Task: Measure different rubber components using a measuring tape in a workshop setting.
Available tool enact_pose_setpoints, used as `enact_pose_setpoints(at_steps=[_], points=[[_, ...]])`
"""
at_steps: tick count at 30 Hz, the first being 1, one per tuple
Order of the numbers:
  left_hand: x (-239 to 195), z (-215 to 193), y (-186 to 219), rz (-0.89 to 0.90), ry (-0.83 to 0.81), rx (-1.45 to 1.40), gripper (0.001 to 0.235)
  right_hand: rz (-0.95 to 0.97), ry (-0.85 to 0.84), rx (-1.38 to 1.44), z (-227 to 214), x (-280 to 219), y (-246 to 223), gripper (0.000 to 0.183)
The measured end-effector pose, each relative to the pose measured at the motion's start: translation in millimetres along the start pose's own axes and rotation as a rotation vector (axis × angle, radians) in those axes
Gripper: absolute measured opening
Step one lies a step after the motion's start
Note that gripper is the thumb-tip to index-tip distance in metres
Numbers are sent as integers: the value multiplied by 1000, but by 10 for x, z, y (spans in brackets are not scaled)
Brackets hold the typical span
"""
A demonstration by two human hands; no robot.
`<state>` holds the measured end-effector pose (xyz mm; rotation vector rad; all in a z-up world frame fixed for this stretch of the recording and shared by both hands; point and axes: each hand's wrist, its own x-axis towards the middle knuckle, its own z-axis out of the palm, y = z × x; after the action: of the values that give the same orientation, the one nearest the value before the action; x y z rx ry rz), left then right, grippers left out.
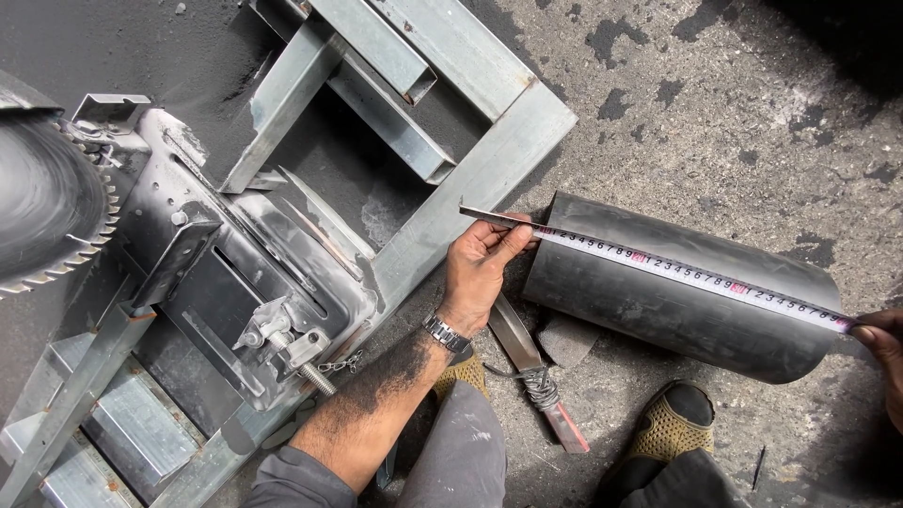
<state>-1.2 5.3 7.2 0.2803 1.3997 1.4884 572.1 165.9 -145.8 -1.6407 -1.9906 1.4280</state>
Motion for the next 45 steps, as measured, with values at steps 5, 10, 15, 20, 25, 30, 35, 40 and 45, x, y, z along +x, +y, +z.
enact_pose_setpoints(at_steps=[5, 10, 15, 20, 25, 30, 35, 40, 45], points=[[11, -16, -20, -1, 2, 5, 24, -78, 16, -148, 1, -47, -203, 28], [8, -13, -21, -5, 10, 21, 24, -145, 31, -211, 6, -75, -303, 28], [9, -31, -47, 11, 1, 3, 24, -143, 34, -233, 12, -89, -366, 27], [6, -22, -33, 14, -1, 4, 23, -128, 39, -190, 4, -95, -271, 25], [7, -10, -28, 1, 4, 11, 24, -197, 66, -252, -7, -99, -245, 24], [1, -12, -25, -6, 8, 18, 24, -187, 68, -227, -1, -113, -360, 22], [-8, -9, -35, -7, 11, 15, 24, -194, 68, -221, -6, -124, -362, 22], [-3, 0, -15, 3, 7, 2, 24, -198, 64, -238, -9, -113, -500, 24], [-9, -5, -13, 2, 4, 1, 24, -191, 55, -262, 5, -129, -656, 25]])
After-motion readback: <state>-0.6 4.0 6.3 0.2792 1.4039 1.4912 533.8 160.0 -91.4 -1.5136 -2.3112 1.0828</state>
